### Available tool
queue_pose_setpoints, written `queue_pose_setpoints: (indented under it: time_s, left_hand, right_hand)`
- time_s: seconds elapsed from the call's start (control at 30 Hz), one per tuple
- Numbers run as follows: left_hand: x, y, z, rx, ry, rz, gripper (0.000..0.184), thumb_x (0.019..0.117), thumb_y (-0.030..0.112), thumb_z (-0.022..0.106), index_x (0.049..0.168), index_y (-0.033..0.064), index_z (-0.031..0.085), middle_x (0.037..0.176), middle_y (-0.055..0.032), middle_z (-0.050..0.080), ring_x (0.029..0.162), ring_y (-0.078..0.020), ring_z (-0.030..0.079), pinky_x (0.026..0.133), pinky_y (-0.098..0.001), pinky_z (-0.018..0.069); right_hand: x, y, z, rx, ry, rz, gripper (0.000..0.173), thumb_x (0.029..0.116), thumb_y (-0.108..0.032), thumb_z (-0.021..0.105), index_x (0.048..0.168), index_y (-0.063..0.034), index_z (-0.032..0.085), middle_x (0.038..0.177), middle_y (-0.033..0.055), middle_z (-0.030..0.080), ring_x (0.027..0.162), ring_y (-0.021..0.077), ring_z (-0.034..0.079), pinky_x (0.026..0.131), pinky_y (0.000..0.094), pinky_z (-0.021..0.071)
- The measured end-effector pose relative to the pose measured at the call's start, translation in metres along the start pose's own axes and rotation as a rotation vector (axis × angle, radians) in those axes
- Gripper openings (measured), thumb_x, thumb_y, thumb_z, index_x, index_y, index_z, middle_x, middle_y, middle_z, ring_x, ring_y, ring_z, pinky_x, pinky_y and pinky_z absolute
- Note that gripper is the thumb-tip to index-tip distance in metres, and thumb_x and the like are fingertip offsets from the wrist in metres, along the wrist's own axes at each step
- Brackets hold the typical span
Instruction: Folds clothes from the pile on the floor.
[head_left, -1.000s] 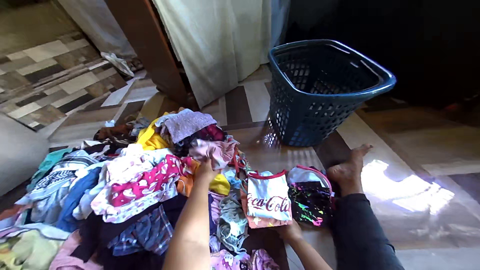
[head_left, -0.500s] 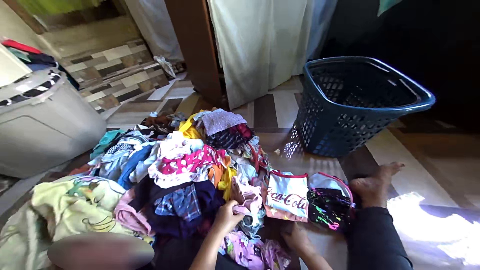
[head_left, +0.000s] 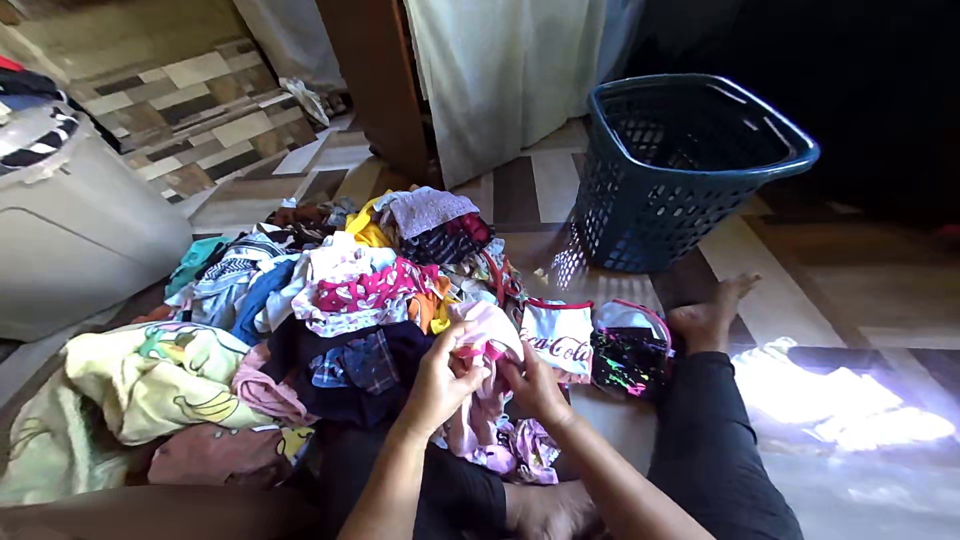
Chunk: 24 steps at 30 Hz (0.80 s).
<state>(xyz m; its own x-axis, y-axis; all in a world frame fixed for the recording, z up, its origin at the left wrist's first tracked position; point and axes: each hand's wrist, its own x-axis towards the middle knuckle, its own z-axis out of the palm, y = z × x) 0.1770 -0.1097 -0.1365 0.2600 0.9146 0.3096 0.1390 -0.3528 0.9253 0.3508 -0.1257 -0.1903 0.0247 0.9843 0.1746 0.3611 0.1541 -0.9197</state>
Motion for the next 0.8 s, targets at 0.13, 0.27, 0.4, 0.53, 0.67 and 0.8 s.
queue_pose_setpoints:
  time_s: [0.13, 0.27, 0.4, 0.53, 0.67, 0.8]
  left_hand:
    - [-0.007, -0.003, -0.024, 0.478, 0.142, 0.066, 0.03, 0.0829, 0.001, 0.07, 0.112, -0.0023, 0.073, 0.102, -0.018, 0.07, 0.083, -0.0174, 0.069, 0.073, -0.0288, 0.058]
    - [-0.011, -0.004, -0.045, 0.662, 0.248, 0.064, 0.014, 0.0883, 0.005, 0.067, 0.096, -0.0013, 0.076, 0.089, -0.0157, 0.072, 0.078, -0.0228, 0.07, 0.072, -0.0369, 0.059]
    - [-0.012, -0.005, -0.057, 0.583, 0.321, 0.04, 0.015, 0.0935, 0.006, 0.059, 0.094, -0.004, 0.071, 0.086, -0.0136, 0.069, 0.071, -0.0136, 0.063, 0.067, -0.0274, 0.0535]
    - [-0.015, -0.011, -0.048, 0.438, 0.133, 0.052, 0.025, 0.0913, 0.013, 0.065, 0.108, -0.0053, 0.069, 0.111, -0.02, 0.069, 0.102, -0.0248, 0.067, 0.085, -0.0381, 0.0547]
    - [-0.019, -0.031, -0.021, 0.364, 0.018, 0.085, 0.05, 0.0858, 0.015, 0.074, 0.128, -0.0084, 0.063, 0.128, -0.0233, 0.065, 0.122, -0.0306, 0.062, 0.107, -0.0444, 0.0489]
    - [-0.021, -0.029, -0.017, 0.341, 0.063, 0.034, 0.018, 0.0929, 0.004, 0.061, 0.102, -0.0049, 0.073, 0.099, -0.0151, 0.074, 0.094, -0.0152, 0.071, 0.089, -0.03, 0.0564]
  right_hand:
    - [0.005, -0.003, -0.014, -0.037, 0.034, 0.011, 0.032, 0.098, -0.01, 0.056, 0.122, 0.0107, 0.06, 0.097, 0.0196, 0.07, 0.085, 0.0247, 0.071, 0.079, 0.0432, 0.0586]
    - [0.007, -0.008, -0.021, -0.024, 0.059, -0.011, 0.034, 0.0982, -0.011, 0.056, 0.125, 0.0102, 0.057, 0.092, 0.0167, 0.069, 0.077, 0.0198, 0.068, 0.074, 0.039, 0.0577]
    - [0.011, -0.016, -0.027, 0.1, 0.007, 0.048, 0.033, 0.101, -0.018, 0.056, 0.122, 0.0085, 0.058, 0.094, 0.0132, 0.067, 0.079, 0.0124, 0.064, 0.075, 0.0317, 0.0551]
    - [0.015, -0.024, -0.026, 0.331, -0.07, 0.164, 0.024, 0.1073, -0.017, 0.046, 0.11, 0.001, 0.061, 0.085, -0.0007, 0.062, 0.073, 0.0009, 0.06, 0.07, 0.0216, 0.0532]
    - [0.011, -0.032, -0.026, 0.574, -0.192, 0.268, 0.027, 0.1093, -0.016, 0.036, 0.101, -0.008, 0.061, 0.08, -0.0073, 0.063, 0.073, -0.0001, 0.062, 0.071, 0.0217, 0.0551]
    - [0.005, -0.027, -0.033, 0.243, -0.267, 0.219, 0.029, 0.1077, -0.023, 0.046, 0.123, -0.0025, 0.06, 0.096, 0.0035, 0.066, 0.085, 0.0076, 0.064, 0.08, 0.029, 0.0555]
